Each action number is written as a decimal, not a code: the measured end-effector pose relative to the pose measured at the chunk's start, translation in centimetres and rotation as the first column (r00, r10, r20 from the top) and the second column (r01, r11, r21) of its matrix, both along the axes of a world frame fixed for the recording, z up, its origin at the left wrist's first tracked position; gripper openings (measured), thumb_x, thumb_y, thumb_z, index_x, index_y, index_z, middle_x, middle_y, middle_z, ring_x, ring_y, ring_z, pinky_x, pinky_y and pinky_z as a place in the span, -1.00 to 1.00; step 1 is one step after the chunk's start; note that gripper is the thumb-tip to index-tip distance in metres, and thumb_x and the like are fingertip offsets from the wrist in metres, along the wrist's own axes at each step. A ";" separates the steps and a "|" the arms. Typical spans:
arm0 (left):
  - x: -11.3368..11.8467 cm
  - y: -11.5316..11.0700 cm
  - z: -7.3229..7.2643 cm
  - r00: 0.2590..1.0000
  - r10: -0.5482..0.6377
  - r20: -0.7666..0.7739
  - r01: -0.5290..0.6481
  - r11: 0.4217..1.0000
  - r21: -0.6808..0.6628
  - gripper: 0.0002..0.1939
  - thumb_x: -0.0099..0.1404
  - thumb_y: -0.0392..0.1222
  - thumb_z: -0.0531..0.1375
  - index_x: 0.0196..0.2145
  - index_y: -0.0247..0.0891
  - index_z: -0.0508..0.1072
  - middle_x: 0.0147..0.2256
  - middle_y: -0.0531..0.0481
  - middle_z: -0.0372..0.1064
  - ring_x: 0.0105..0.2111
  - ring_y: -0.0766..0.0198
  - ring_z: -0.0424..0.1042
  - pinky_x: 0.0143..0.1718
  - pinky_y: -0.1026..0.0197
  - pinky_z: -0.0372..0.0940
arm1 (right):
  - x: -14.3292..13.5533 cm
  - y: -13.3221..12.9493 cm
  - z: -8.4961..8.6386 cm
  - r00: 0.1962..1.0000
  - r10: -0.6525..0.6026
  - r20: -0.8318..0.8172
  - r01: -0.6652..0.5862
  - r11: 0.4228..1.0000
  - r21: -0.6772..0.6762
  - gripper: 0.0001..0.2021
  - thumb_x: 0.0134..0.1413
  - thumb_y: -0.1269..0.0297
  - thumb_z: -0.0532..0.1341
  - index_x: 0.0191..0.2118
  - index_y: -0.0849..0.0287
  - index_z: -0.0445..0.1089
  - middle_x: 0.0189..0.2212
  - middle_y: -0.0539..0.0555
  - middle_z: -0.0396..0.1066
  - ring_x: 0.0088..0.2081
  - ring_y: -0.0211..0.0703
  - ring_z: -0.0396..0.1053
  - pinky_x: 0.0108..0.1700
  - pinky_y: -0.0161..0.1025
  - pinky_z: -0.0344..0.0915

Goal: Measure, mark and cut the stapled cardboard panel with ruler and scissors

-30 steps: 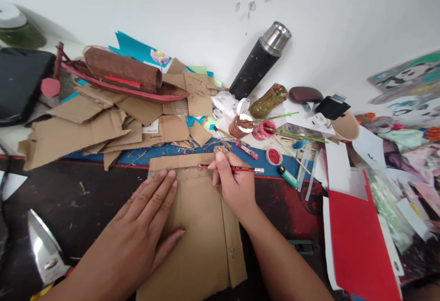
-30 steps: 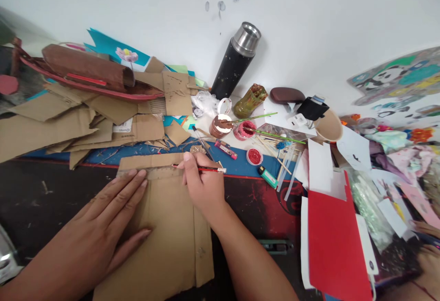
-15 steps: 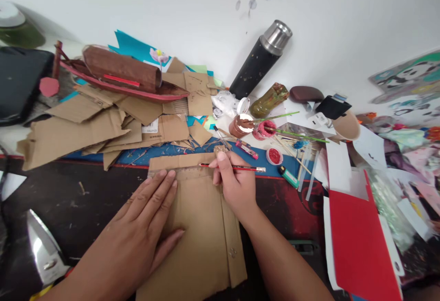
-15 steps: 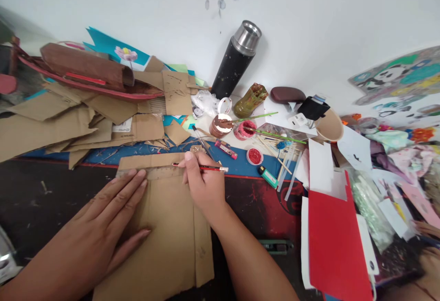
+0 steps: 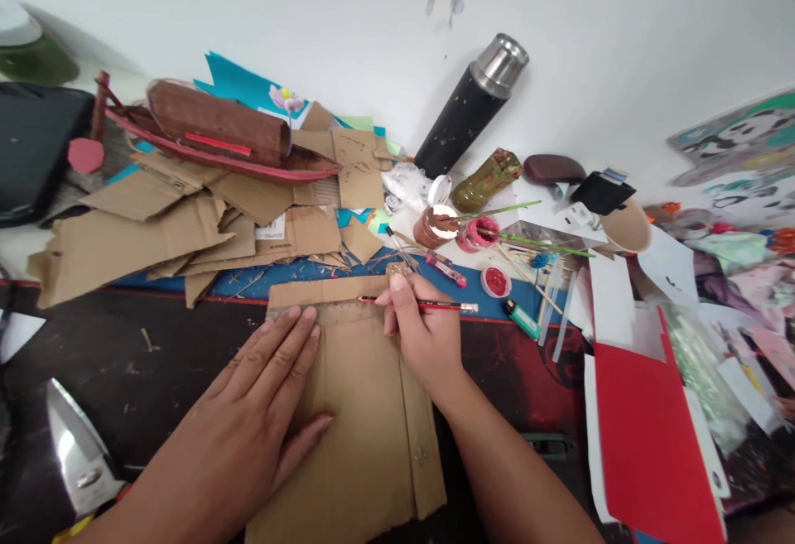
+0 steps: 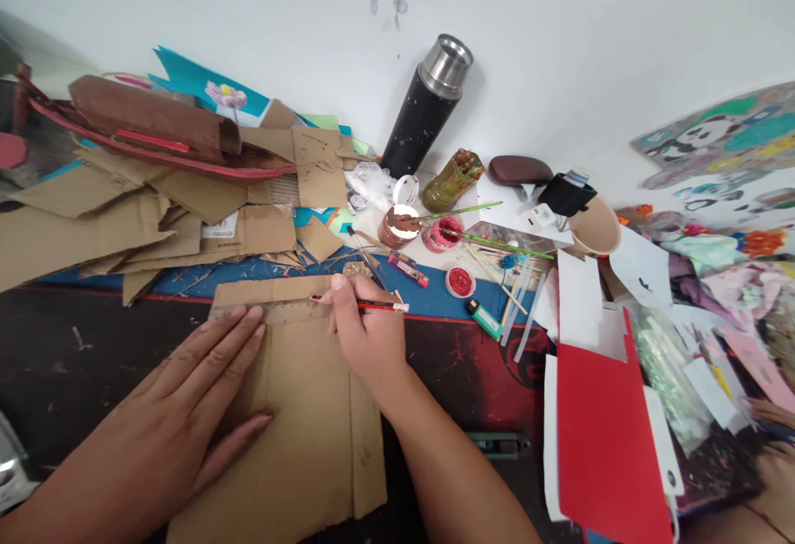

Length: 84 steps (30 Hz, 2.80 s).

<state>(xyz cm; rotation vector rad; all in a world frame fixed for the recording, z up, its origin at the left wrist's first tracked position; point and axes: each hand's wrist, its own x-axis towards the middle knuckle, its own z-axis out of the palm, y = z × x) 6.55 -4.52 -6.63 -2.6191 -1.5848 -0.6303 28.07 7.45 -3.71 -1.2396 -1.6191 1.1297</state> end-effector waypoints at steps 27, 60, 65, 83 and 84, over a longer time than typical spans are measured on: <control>-0.2 0.2 -0.7 1.000 0.010 -0.021 -0.009 0.998 0.064 -0.12 0.63 0.12 0.09 0.62 -0.57 0.00 0.49 -0.54 0.26 0.47 -0.35 0.31 0.48 -0.27 0.17 | 0.1 -0.2 0.3 0.976 -0.117 -0.182 0.106 0.992 -0.066 -0.45 0.47 -0.28 0.22 -0.36 0.10 0.51 -0.66 -0.08 0.34 -0.64 -0.26 0.26 -0.54 -0.31 0.20; 0.9 -2.2 2.2 0.913 -0.393 -0.105 0.404 0.906 0.125 -0.01 0.40 0.54 0.21 0.46 -0.27 0.42 0.48 -0.26 0.36 0.51 -0.17 0.24 0.57 -0.12 -0.04 | 1.2 -1.0 0.1 0.978 -0.010 -0.209 0.028 0.996 0.084 -0.46 0.46 -0.28 0.25 -0.36 0.10 0.48 -0.68 -0.11 0.33 -0.64 -0.27 0.28 -0.53 -0.32 0.27; 1.3 -3.1 1.8 0.901 -0.418 -0.115 0.426 0.903 0.056 -0.02 0.35 0.41 0.34 0.51 -0.23 0.37 0.52 -0.22 0.29 0.58 -0.14 0.11 0.62 -0.15 -0.18 | 1.2 -1.0 0.0 0.985 0.001 -0.174 0.020 0.993 0.119 -0.44 0.48 -0.28 0.22 -0.36 0.10 0.48 -0.67 -0.10 0.33 -0.62 -0.27 0.28 -0.50 -0.31 0.26; 0.2 -0.9 1.3 0.987 -0.115 -0.114 0.136 0.970 0.200 -0.29 0.59 0.17 0.18 0.39 -0.51 0.44 0.46 -0.49 0.34 0.47 -0.26 0.31 0.51 -0.20 0.10 | 1.3 -0.9 -0.1 0.986 0.039 -0.163 -0.013 0.988 0.156 -0.47 0.51 -0.24 0.22 -0.36 0.09 0.50 -0.65 -0.09 0.37 -0.61 -0.25 0.31 -0.47 -0.28 0.28; 0.3 -0.8 1.1 0.987 -0.102 -0.125 0.126 0.971 0.203 -0.27 0.60 0.20 0.15 0.39 -0.53 0.44 0.44 -0.50 0.36 0.45 -0.27 0.35 0.47 -0.21 0.16 | 1.3 -0.9 -0.2 0.986 0.041 -0.164 -0.016 0.988 0.153 -0.47 0.51 -0.24 0.22 -0.36 0.09 0.50 -0.65 -0.09 0.37 -0.61 -0.25 0.31 -0.47 -0.28 0.27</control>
